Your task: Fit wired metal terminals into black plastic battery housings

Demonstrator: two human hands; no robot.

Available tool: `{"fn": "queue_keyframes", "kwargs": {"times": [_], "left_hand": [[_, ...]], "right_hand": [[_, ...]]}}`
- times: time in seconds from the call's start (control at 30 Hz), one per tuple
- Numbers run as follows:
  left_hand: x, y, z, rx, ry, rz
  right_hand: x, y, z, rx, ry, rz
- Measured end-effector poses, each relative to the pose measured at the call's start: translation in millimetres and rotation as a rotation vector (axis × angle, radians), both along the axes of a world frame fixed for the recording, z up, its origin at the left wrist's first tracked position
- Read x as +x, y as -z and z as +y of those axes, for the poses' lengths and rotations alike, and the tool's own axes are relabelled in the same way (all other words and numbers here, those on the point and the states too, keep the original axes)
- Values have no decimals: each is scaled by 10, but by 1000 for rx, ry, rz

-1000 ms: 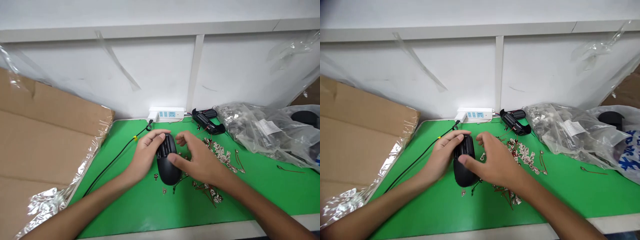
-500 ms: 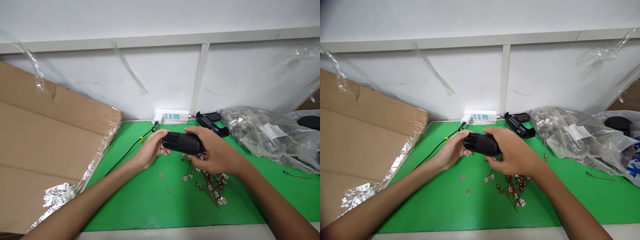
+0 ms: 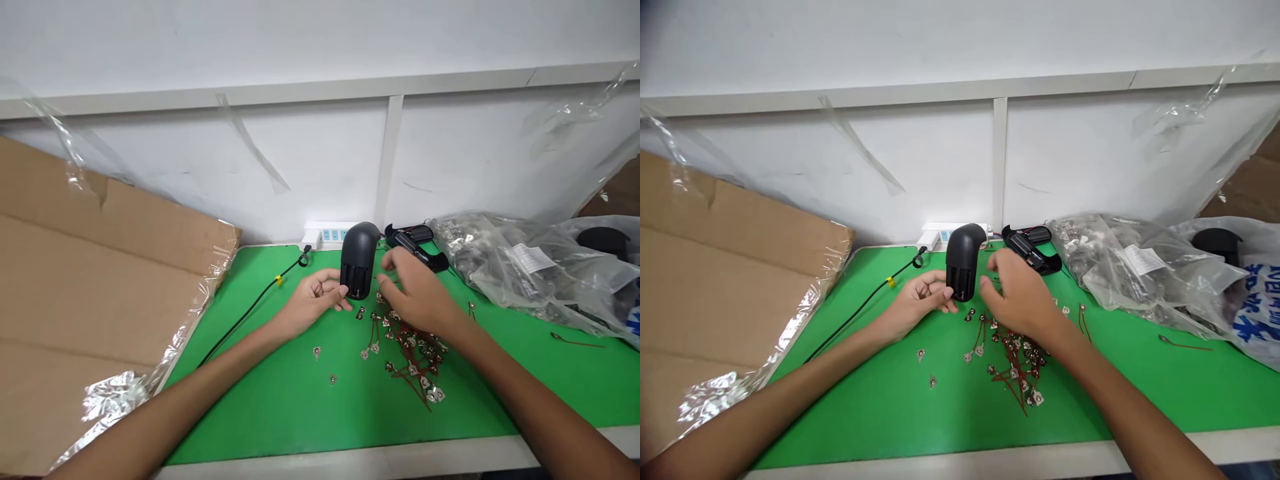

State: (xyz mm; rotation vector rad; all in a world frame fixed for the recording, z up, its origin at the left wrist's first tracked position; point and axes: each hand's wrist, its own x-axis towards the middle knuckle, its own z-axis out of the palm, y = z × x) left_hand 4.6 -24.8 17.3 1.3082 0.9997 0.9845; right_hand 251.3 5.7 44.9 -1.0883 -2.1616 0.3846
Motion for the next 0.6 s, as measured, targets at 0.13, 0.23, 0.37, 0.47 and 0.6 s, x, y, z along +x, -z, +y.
{"fn": "queue_keyframes", "kwargs": {"times": [0.13, 0.23, 0.37, 0.47, 0.6], "left_hand": [[75, 19, -55, 36, -51, 5], [105, 47, -98, 69, -42, 2], [115, 88, -138, 142, -29, 77], [112, 81, -160, 189, -34, 166], [115, 52, -185, 186, -38, 231]], "right_hand": [[-157, 46, -183, -75, -58, -207], [-233, 49, -255, -80, -26, -279], [-241, 23, -277, -80, 15, -358], [-221, 6, -270, -79, 22, -387], [-215, 0, -259, -88, 15, -412]]}}
